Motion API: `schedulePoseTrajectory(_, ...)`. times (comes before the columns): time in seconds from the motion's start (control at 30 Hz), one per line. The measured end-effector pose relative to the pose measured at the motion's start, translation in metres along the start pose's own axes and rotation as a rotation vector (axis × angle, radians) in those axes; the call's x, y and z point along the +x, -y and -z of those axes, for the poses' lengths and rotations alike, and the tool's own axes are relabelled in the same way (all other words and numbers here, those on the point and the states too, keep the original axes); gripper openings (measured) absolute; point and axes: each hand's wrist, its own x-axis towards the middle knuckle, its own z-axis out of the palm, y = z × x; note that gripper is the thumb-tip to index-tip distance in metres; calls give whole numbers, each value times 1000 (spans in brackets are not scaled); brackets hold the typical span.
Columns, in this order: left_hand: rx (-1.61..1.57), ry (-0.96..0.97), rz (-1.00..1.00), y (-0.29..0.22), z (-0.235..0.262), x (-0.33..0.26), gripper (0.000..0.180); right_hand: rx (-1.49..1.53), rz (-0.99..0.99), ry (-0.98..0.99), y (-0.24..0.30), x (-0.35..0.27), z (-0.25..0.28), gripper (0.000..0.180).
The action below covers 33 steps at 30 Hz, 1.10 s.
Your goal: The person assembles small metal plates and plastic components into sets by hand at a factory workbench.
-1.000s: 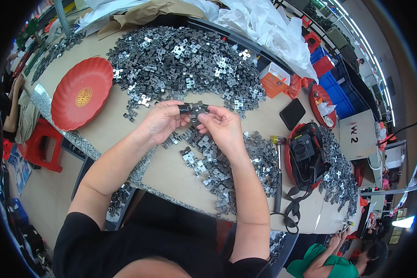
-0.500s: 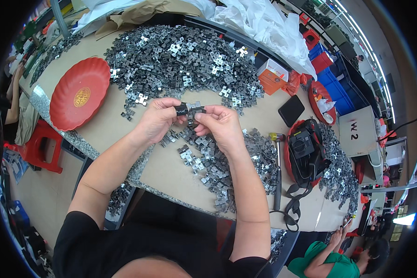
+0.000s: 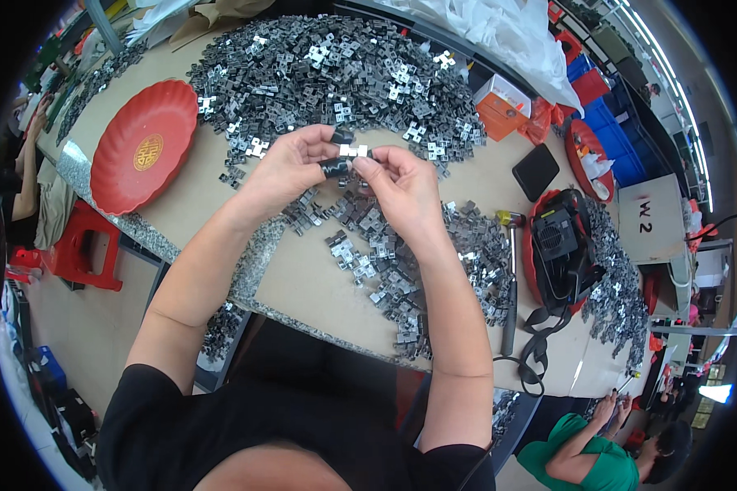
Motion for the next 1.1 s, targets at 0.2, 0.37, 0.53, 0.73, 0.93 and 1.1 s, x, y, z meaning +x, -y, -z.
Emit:
schedulePoseTrajectory(0.2,263,73,-37,6,5,-1,13,-231,133,-66,-12,-2,-1,12)
schedulePoseTrajectory(0.37,128,75,-43,6,4,-6,16,-96,75,-75,-10,-4,-7,14)
schedulePoseTrajectory(0.53,369,-55,65,-10,33,8,21,-306,-7,-33,-2,0,20,20)
schedulePoseTrajectory(0.73,1071,-160,-227,4,40,7,28,-635,-149,313,5,-5,66,30)
schedulePoseTrajectory(0.93,1406,32,-199,7,40,2,30,-600,-79,56,15,-3,67,29)
schedulePoseTrajectory(1.1,965,-35,9,-7,30,7,23,-815,11,-151,-19,18,87,21)
